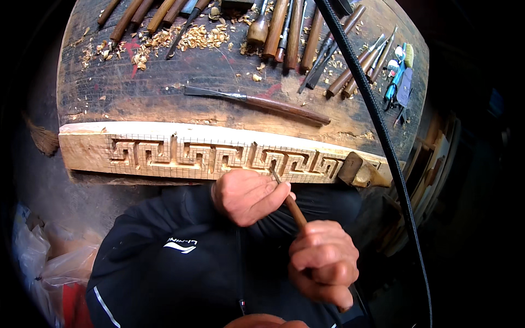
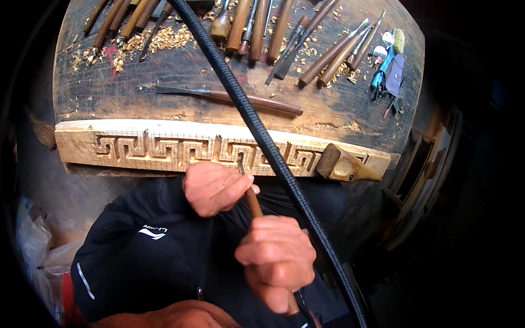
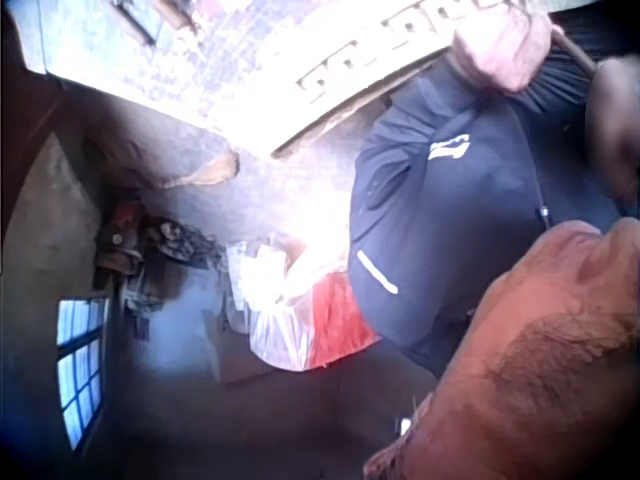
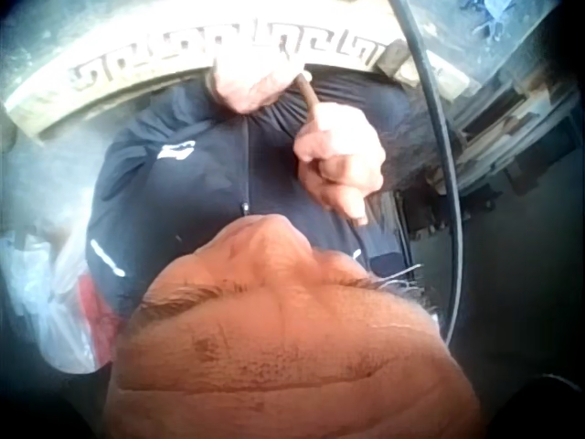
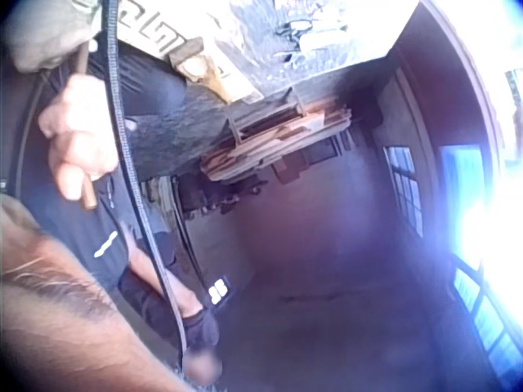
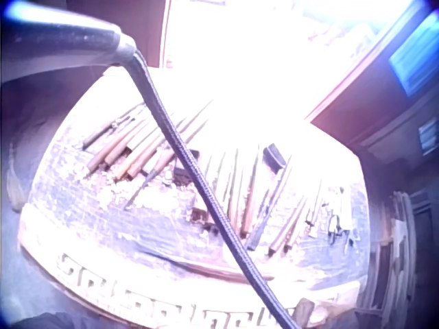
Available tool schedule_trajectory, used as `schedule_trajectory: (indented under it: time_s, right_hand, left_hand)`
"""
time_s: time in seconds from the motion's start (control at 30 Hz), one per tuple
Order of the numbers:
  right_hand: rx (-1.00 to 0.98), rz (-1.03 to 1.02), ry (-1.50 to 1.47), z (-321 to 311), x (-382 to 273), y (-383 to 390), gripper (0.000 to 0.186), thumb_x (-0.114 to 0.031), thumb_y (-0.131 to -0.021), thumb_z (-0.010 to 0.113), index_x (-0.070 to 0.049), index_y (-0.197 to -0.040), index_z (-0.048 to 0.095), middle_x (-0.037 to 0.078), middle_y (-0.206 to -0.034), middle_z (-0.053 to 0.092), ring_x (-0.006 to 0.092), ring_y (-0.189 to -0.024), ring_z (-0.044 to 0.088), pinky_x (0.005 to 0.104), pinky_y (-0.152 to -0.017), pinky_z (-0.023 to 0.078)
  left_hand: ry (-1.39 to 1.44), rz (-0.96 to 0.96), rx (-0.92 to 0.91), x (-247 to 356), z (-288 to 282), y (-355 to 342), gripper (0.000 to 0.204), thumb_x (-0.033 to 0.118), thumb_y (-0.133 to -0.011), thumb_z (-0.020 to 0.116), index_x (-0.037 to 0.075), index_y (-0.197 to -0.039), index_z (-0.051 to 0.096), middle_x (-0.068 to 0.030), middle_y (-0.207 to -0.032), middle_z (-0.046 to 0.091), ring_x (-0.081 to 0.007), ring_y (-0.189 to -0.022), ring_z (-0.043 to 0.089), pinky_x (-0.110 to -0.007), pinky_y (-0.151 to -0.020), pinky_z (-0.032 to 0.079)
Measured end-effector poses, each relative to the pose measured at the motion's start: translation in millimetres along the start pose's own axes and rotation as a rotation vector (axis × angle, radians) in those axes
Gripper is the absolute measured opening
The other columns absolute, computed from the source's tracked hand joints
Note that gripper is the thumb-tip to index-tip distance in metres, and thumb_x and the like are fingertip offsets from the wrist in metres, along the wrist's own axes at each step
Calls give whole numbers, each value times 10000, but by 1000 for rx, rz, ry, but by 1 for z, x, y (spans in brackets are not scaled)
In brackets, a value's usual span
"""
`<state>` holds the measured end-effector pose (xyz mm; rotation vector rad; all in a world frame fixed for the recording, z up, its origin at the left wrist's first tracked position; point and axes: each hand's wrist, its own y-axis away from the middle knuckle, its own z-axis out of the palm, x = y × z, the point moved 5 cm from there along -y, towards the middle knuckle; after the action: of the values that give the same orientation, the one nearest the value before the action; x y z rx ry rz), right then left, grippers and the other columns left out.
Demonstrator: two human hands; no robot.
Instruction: The person carves a geometric pattern into a wooden board using a chisel and a wooden mallet, clearing away wood shavings by hand.
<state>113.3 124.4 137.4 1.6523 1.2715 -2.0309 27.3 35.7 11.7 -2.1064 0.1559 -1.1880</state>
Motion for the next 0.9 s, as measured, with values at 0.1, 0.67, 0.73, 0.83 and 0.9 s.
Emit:
schedule_trajectory:
  time_s: [0.1,0.67,0.73,0.83,0.9]
  right_hand:
    - [74,-53,-13,-6,-10,8,685,-585,-1240,388,-122,-735,378,37,-558,560,117,-344,440,257,-347,344]
    - [181,-54,-102,-16,-2,6,715,-632,-1236,324,-130,-730,382,42,-591,525,107,-352,397,253,-371,310]
    - [179,-49,-104,-16,-2,5,715,-631,-1236,325,-129,-732,387,43,-596,529,105,-355,401,255,-371,308]
    - [177,-51,-105,-16,-1,4,716,-629,-1237,328,-126,-731,394,43,-596,530,102,-360,400,255,-372,304]
    - [191,-53,-106,-16,0,4,715,-626,-1238,329,-126,-731,396,43,-598,532,101,-362,401,253,-374,300]
  left_hand:
    - [71,13,-21,0,0,-2,437,0,-968,784,-93,-1379,671,-126,-985,840,-283,-814,841,-378,-643,668]
    - [-63,25,69,0,5,-7,446,3,-891,795,-128,-1313,735,-160,-942,786,-232,-786,802,-325,-627,633]
    - [-56,20,85,0,6,-8,449,-4,-887,792,-129,-1314,733,-162,-942,785,-234,-787,802,-326,-631,637]
    - [-70,19,76,0,6,-8,447,-6,-894,791,-129,-1319,732,-160,-942,785,-232,-791,803,-326,-635,641]
    - [-71,16,74,0,6,-7,444,-5,-901,789,-130,-1323,731,-160,-943,787,-232,-793,806,-328,-635,642]
